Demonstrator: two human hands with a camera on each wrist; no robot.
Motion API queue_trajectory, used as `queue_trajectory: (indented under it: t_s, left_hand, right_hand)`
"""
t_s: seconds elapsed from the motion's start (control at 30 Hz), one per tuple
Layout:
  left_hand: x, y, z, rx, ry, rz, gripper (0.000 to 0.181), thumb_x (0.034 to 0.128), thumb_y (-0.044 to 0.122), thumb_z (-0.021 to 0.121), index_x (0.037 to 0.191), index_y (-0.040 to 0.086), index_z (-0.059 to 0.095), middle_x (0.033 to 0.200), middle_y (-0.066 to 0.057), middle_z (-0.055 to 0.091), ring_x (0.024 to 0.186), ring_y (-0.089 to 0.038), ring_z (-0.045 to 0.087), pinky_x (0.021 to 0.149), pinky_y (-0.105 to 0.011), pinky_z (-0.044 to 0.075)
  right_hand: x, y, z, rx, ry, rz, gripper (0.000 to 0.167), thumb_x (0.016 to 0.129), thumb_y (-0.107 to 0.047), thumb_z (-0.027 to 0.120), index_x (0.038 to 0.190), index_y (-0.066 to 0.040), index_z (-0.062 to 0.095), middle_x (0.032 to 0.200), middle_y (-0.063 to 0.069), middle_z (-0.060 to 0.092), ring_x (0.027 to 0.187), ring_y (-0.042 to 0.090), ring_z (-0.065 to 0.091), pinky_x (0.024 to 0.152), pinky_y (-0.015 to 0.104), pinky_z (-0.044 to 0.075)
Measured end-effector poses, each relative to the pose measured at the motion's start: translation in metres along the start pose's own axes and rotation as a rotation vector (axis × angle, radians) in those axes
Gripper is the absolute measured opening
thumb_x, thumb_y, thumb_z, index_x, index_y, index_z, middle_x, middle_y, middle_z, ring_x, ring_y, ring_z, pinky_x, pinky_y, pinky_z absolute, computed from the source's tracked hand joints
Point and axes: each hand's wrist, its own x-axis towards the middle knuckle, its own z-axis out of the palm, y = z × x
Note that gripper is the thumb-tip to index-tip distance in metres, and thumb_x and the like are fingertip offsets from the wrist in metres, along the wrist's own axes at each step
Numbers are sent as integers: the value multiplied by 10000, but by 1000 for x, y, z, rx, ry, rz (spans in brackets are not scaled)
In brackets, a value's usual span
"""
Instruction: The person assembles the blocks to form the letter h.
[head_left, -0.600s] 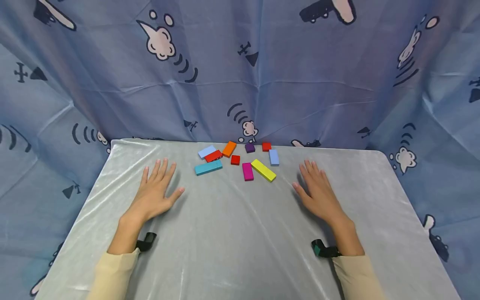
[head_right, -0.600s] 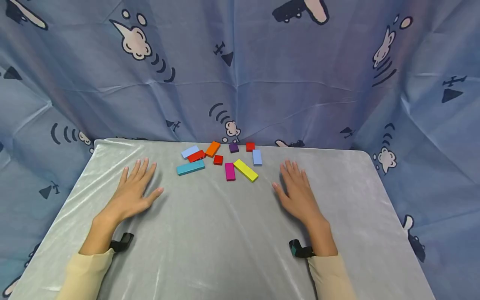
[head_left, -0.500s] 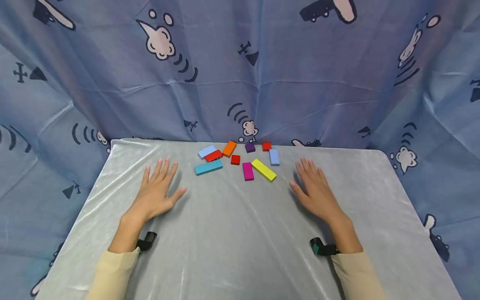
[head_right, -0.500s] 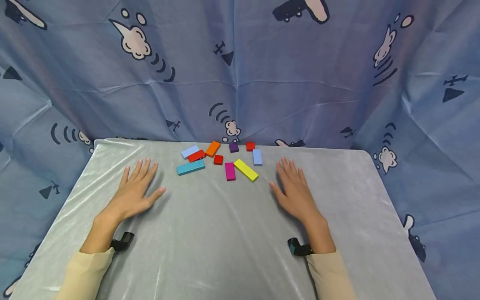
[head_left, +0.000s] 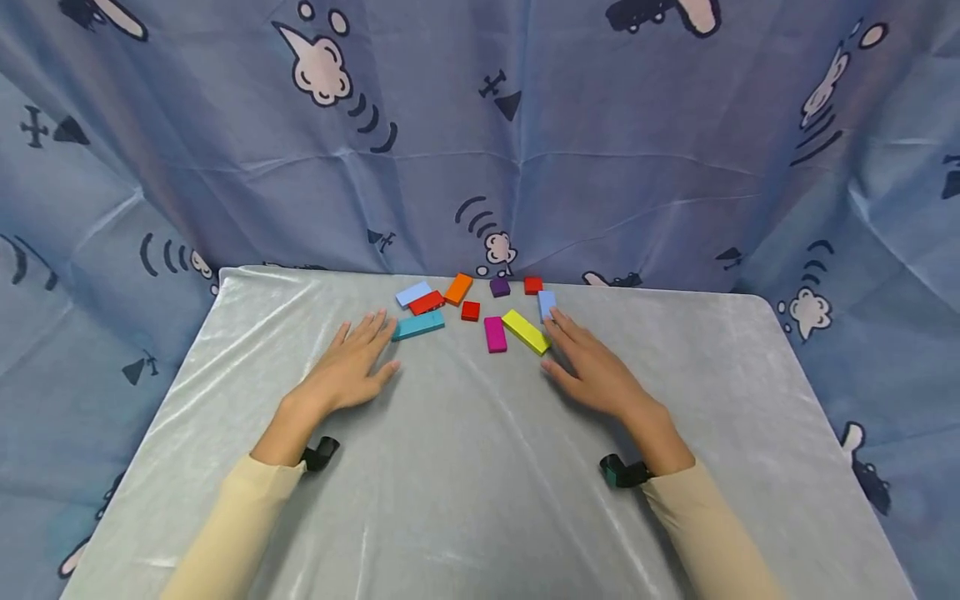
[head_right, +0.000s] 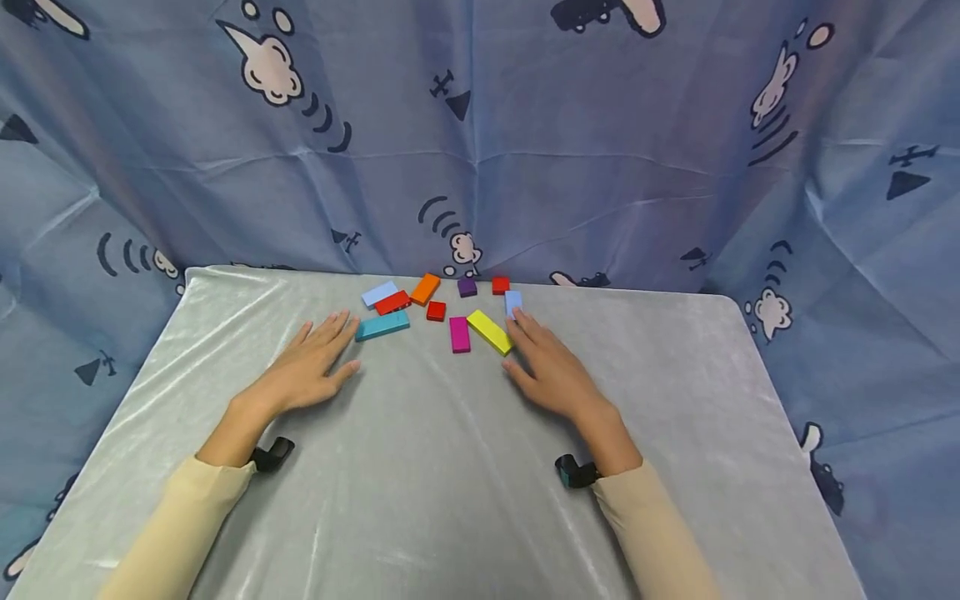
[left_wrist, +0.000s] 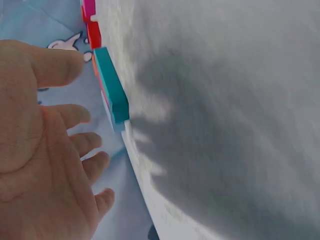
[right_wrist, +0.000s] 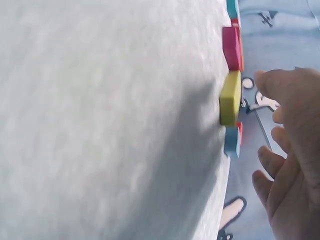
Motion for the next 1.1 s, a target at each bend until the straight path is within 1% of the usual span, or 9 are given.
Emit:
queue_trajectory:
  t_s: [0.2, 0.37, 0.5, 0.6, 0.73, 0.87, 0.93, 1.0, 1.1]
  left_hand:
    - [13, 5, 6, -17, -28, 22, 648, 1117, 308, 486, 1673, 53, 269, 1782, -163, 167, 1667, -364, 155, 1371, -580, 82]
    - [21, 6, 7, -12, 0, 42, 591, 1105, 265, 528, 1630, 36, 381, 1708, -223, 344, 1587, -411, 349, 1331, -586, 253]
    - [21, 10, 5, -4, 27, 43, 532, 1093, 258, 563, 1581, 59, 486, 1584, -218, 503, 1403, -420, 555, 1205, -578, 440]
    - [18, 15, 3, 1, 32, 54, 489, 1076, 242, 595, 1529, 61, 561, 1456, -199, 600, 1244, -385, 646, 1080, -547, 532]
    - [12, 22, 1, 27, 16, 83, 453, 1046, 219, 648, 1466, 52, 629, 1270, -165, 671, 1062, -312, 670, 957, -479, 574]
    - [10, 28, 0, 74, -3, 106, 424, 1003, 157, 701, 1414, 58, 666, 1189, -143, 667, 947, -275, 646, 889, -440, 583]
    - [12, 29, -1, 101, 8, 128, 404, 971, 119, 732, 1368, 61, 684, 1259, -158, 662, 1014, -302, 668, 932, -465, 588]
    - [15, 30, -2, 124, 13, 148, 444, 951, 101, 755, 1384, 65, 663, 1410, -183, 626, 1200, -345, 665, 1043, -509, 567]
    - [21, 30, -3, 132, -8, 175, 591, 942, 86, 746, 1504, 51, 567, 1624, -195, 488, 1480, -366, 517, 1209, -558, 461]
  right_hand:
    - [17, -12, 6, 24, -57, -49, 669, 1057, -303, 654, 1631, -69, 400, 1749, 136, 307, 1610, 354, 342, 1305, 567, 323]
    - [30, -18, 11, 21, -72, -81, 614, 1062, -284, 643, 1598, -49, 456, 1724, 149, 358, 1603, 350, 356, 1311, 572, 313]
    - [35, -21, 15, 16, -71, -96, 606, 1058, -262, 647, 1578, -7, 469, 1709, 164, 383, 1590, 373, 372, 1308, 574, 317]
    - [37, -23, 15, -1, -89, -82, 615, 1058, -260, 645, 1580, 5, 457, 1702, 177, 390, 1583, 385, 379, 1303, 559, 333]
    - [36, -28, 12, -31, -126, -38, 612, 1062, -267, 626, 1588, -10, 450, 1688, 191, 406, 1565, 398, 396, 1284, 568, 365]
    - [39, -32, 5, -46, -142, -16, 591, 1055, -243, 597, 1583, -11, 464, 1611, 216, 485, 1463, 398, 486, 1230, 571, 443]
    - [42, -32, 1, -46, -130, -26, 575, 1040, -205, 597, 1566, 0, 485, 1556, 226, 522, 1393, 389, 532, 1192, 567, 480]
    - [47, -31, -3, -44, -120, -46, 571, 1022, -165, 603, 1556, 6, 496, 1562, 226, 515, 1388, 388, 540, 1191, 566, 481]
    - [54, -29, -6, -22, -146, -71, 618, 999, -149, 616, 1579, 0, 463, 1666, 198, 420, 1512, 388, 455, 1255, 581, 408]
